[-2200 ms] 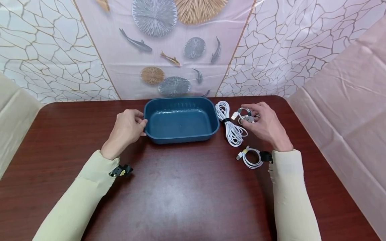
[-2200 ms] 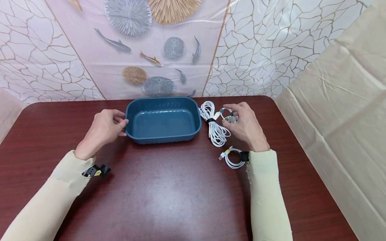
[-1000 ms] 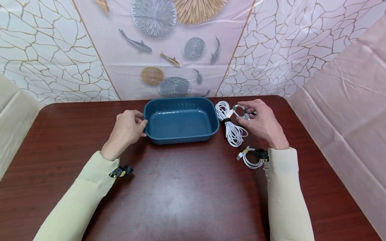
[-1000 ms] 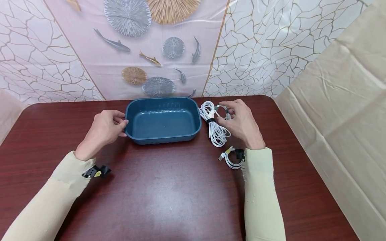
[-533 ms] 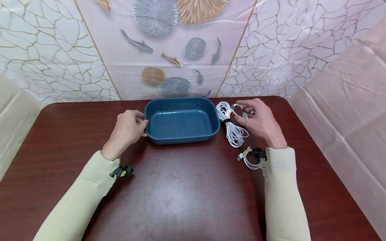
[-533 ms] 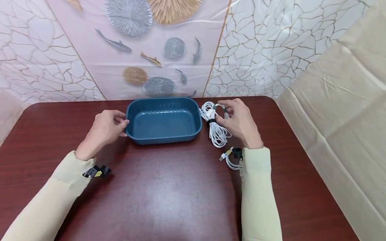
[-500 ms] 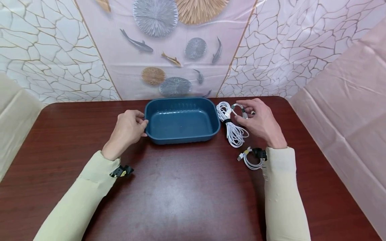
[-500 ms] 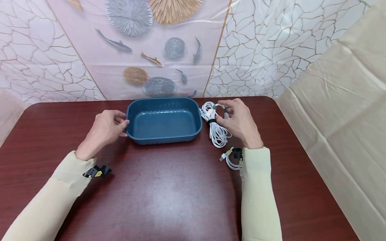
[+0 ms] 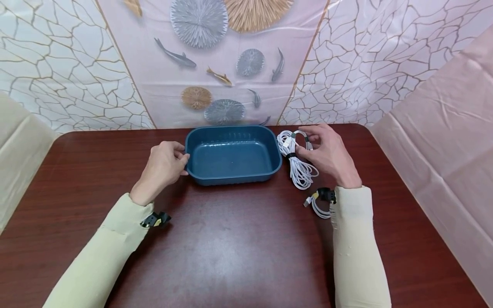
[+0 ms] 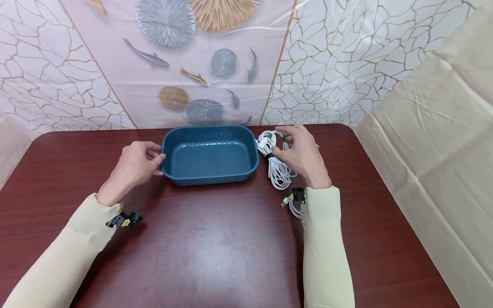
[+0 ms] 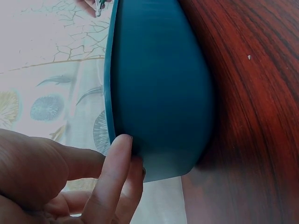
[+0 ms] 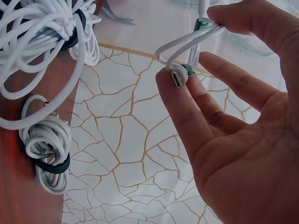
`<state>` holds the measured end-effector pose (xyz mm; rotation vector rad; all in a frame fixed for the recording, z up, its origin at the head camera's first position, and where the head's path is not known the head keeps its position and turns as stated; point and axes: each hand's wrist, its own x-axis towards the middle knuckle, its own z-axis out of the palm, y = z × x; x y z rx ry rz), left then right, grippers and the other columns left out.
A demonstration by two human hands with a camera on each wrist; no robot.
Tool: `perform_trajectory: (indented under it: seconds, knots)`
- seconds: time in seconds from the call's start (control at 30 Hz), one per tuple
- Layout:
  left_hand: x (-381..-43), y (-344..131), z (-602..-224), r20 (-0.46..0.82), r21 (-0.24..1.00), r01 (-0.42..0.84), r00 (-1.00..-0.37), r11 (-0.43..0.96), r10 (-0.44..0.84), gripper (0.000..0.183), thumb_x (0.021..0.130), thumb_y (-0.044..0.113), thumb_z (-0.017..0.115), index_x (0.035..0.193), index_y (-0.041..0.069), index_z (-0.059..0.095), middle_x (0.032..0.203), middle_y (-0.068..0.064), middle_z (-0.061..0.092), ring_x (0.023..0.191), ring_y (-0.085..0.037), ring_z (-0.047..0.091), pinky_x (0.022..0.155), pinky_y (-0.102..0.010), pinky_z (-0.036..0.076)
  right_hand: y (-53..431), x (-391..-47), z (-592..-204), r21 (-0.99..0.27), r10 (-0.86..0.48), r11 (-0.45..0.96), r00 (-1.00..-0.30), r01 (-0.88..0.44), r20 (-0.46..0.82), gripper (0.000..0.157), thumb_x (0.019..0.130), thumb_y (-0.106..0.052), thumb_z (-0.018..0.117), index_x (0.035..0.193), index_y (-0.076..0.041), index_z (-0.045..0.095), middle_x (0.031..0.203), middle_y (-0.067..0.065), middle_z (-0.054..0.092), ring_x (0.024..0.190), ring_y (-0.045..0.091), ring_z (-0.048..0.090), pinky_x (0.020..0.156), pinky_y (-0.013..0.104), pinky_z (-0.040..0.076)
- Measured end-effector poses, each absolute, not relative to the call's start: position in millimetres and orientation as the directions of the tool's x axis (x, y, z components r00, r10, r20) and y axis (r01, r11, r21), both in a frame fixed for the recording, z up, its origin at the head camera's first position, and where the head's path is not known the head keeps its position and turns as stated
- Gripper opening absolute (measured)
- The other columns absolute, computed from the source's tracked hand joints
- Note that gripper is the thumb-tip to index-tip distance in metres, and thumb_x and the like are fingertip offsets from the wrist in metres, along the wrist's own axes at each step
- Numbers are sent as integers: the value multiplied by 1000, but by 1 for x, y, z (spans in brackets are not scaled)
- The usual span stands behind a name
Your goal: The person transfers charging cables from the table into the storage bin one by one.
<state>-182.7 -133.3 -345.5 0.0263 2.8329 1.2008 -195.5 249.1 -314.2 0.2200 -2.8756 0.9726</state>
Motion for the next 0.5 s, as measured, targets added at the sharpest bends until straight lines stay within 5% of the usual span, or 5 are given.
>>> perform_trajectory:
  seconds: [0.5]
  knots:
    - [-182, -134, -345, -38, 714, 8, -998, 700, 50, 36, 102, 10, 60, 131, -10, 59, 99, -23, 73, 61, -12, 73, 59, -25, 61, 244, -199, -315, -589, -132, 785, -981, -192, 143, 52, 89, -18, 72, 140, -14, 63, 126, 14, 58, 111, 30, 63, 101, 50, 54]
